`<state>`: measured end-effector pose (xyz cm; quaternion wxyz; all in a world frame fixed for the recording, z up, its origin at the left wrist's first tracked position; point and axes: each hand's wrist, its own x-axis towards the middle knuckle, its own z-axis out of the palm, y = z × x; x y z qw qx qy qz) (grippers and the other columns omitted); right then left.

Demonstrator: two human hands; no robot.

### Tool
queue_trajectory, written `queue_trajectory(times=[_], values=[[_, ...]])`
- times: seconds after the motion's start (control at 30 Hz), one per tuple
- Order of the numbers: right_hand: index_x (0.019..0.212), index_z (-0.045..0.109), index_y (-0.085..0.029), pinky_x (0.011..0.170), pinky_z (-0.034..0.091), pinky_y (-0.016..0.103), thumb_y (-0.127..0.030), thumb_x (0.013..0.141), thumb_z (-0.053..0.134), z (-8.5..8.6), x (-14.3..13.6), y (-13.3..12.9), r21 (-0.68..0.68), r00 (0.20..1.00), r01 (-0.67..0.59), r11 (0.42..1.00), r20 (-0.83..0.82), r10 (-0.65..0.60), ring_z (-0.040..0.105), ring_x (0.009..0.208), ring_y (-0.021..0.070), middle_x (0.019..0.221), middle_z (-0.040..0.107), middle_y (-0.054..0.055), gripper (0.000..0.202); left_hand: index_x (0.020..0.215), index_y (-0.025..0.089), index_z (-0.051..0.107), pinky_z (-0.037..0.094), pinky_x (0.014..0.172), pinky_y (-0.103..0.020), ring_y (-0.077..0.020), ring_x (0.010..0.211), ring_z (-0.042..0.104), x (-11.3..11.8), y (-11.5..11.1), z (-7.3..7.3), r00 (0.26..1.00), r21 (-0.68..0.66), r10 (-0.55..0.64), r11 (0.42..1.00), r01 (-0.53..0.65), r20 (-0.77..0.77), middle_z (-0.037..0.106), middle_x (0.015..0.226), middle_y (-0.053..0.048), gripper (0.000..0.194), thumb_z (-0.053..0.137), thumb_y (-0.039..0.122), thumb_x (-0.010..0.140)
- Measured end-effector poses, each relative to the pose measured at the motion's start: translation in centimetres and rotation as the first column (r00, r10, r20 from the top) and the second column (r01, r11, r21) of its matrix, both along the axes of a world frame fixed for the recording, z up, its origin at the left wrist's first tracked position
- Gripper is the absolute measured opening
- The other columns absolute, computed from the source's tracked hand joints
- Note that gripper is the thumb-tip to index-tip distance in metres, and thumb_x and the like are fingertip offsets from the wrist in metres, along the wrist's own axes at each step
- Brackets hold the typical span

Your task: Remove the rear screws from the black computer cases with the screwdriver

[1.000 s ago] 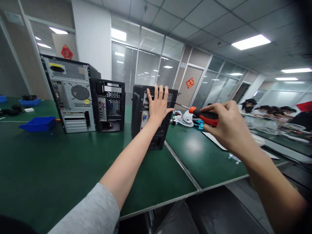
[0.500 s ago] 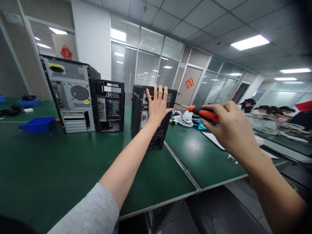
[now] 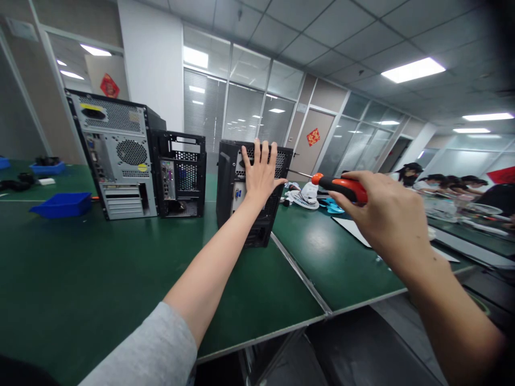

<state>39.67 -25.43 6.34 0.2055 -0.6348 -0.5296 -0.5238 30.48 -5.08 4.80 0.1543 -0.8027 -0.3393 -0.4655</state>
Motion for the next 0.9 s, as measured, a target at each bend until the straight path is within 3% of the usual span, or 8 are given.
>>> queue_trajectory(times=[0.27,0.5,0.9], values=[[0.097,0.064,-0.016,0.049,0.027,0.028,-0.066,0.09,0.024,0.0,-0.1,0.1,0.014,0.998,0.059,0.998,-0.017,-0.059,0.056,0.056,0.0186,0.073,0.068,0.01,0.064,0.153,0.019,0.017,-0.002,0.116,-0.065,-0.0386,0.147,-0.001,-0.1,0.0,0.0,1.0,-0.02,-0.029,0.999,0.029,0.003,0.024,0.157,-0.015,0.104,0.065,0.061,0.071],[0.09,0.065,-0.016,0.048,0.023,0.026,-0.071,0.088,0.019,-0.1,0.0,0.3,0.043,0.997,0.071,0.997,-0.003,-0.071,0.054,0.05,0.0167,0.065,0.067,0.009,0.072,0.152,0.014,0.02,-0.004,0.117,-0.063,-0.0375,0.147,0.002,-0.1,0.0,0.0,1.0,-0.006,-0.014,1.0,0.014,0.0,0.023,0.156,-0.019,0.104,0.066,0.061,0.071],[0.083,0.065,-0.015,0.047,0.014,0.026,-0.064,0.092,0.016,-0.1,-0.4,1.0,0.073,0.966,0.258,0.963,0.015,-0.26,0.038,0.042,0.0127,0.055,0.059,0.006,0.07,0.153,0.016,0.019,-0.003,0.117,-0.063,-0.0376,0.147,0.001,-0.1,0.1,0.0,1.0,-0.011,-0.021,1.0,0.021,-0.001,0.023,0.156,-0.018,0.106,0.066,0.062,0.071]])
